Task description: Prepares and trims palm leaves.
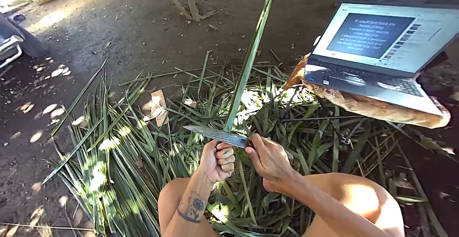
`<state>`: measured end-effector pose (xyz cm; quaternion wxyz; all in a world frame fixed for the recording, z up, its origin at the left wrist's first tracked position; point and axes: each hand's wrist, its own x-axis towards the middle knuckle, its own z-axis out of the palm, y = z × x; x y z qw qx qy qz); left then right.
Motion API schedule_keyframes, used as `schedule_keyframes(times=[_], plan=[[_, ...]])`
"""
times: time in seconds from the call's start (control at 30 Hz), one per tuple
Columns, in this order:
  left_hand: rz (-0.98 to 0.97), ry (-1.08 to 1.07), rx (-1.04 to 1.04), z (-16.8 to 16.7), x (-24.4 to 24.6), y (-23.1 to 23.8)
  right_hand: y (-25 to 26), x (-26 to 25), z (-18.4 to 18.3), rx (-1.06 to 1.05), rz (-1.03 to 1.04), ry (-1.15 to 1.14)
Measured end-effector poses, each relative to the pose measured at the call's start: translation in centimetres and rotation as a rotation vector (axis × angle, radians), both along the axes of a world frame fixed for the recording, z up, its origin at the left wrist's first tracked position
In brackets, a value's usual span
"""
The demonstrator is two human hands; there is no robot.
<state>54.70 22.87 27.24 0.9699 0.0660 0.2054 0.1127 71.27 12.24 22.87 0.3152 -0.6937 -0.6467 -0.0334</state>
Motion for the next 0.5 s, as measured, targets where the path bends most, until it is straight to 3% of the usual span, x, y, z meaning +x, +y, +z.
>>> schedule_keyframes(times=[0.2, 0.5], plan=[[-0.060, -0.098, -0.180, 0.0, -0.8, 0.2, -0.4, -0.3, 0.3, 0.024, 0.016, -0.013], [-0.085, -0.185, -0.216, -0.7, -1.3, 0.6, 0.2, 1.0, 0.5, 0.047, 0.011, -0.090]])
